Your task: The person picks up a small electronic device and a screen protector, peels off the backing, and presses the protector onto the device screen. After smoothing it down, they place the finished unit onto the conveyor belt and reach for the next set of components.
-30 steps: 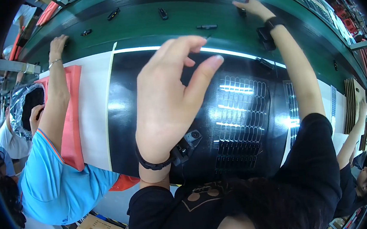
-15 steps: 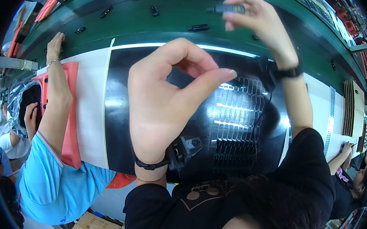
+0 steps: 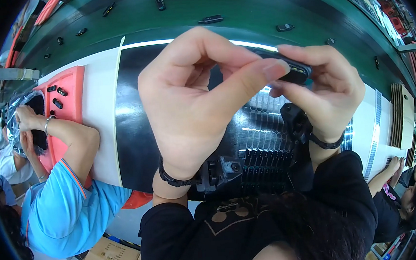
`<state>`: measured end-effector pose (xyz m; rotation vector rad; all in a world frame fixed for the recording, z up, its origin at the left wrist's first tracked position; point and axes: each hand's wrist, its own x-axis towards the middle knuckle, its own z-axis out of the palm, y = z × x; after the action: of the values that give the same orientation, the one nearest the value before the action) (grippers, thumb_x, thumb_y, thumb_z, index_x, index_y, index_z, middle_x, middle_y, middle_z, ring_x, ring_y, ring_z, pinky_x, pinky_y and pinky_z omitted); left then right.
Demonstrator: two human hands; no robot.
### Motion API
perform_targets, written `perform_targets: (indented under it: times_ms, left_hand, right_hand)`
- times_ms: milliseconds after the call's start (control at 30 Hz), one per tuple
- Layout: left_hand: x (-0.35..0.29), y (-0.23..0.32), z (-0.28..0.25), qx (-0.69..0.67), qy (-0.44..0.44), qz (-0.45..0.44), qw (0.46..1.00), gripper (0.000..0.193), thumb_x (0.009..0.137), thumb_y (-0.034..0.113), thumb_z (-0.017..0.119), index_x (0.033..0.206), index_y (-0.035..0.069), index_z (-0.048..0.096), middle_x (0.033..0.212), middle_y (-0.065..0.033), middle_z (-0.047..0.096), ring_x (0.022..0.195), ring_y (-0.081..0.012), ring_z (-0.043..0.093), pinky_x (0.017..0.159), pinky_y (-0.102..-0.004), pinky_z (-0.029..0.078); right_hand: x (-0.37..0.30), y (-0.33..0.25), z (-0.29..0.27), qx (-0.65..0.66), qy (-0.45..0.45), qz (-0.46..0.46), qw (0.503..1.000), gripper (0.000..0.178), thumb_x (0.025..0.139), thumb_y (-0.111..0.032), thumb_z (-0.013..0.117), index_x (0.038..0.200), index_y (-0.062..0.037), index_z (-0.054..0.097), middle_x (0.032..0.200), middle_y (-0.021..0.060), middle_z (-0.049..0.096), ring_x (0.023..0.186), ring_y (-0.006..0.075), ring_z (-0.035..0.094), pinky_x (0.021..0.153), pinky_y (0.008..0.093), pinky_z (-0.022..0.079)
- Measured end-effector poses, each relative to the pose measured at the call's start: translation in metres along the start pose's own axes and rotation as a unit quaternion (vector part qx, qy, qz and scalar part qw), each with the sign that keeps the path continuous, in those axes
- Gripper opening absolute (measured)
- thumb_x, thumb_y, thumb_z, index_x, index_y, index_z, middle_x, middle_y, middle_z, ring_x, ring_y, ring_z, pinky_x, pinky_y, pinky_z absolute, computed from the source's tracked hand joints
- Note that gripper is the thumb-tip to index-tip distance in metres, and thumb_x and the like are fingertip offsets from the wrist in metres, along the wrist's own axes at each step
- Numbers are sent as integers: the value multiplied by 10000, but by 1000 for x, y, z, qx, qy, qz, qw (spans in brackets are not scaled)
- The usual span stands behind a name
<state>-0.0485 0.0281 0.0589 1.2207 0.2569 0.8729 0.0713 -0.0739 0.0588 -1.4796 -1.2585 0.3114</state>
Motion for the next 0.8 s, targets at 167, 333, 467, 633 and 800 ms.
perform_targets:
  times_ms: [167, 333, 467, 633, 800]
  left_hand:
    - [3, -2, -1, 10, 8, 1, 1000, 145, 659, -113, 608, 720, -12, 522, 696, -74, 551, 643, -115, 518, 606, -187, 404]
    - [1, -3, -1, 76, 2, 32, 997, 148, 659, -119, 610, 720, -17, 522, 695, -73, 549, 631, -104, 517, 591, -172, 400]
    - [0, -6, -5, 99, -7, 54, 994, 153, 655, -124, 614, 718, -22, 519, 695, -75, 547, 625, -99, 515, 584, -162, 394]
    - [-3, -7, -6, 172, -6, 94, 981, 161, 653, -125, 622, 716, -25, 513, 699, -74, 540, 627, -92, 510, 574, -158, 386]
    - [-5, -6, -6, 204, -8, 115, 972, 166, 652, -122, 628, 719, -26, 509, 706, -69, 536, 628, -86, 505, 563, -156, 376]
  right_hand:
    - [1, -3, 1, -35, 7, -23, 999, 309, 590, 114, 659, 875, 106, 542, 858, 162, 580, 725, 193, 591, 562, 247, 521]
    - [1, -6, 4, -52, 15, -61, 997, 291, 593, 109, 663, 861, 101, 549, 853, 160, 584, 731, 194, 591, 583, 251, 520]
    - [-1, -9, 7, -50, 12, -39, 998, 289, 591, 106, 667, 857, 96, 555, 847, 156, 591, 740, 192, 591, 611, 253, 514]
    - [-2, -9, 8, -74, 13, -76, 994, 290, 594, 100, 668, 862, 92, 558, 844, 153, 596, 734, 183, 593, 626, 246, 505]
    - [-2, -11, 7, -101, 7, -70, 992, 290, 601, 91, 666, 872, 87, 562, 851, 149, 598, 734, 174, 593, 630, 238, 500]
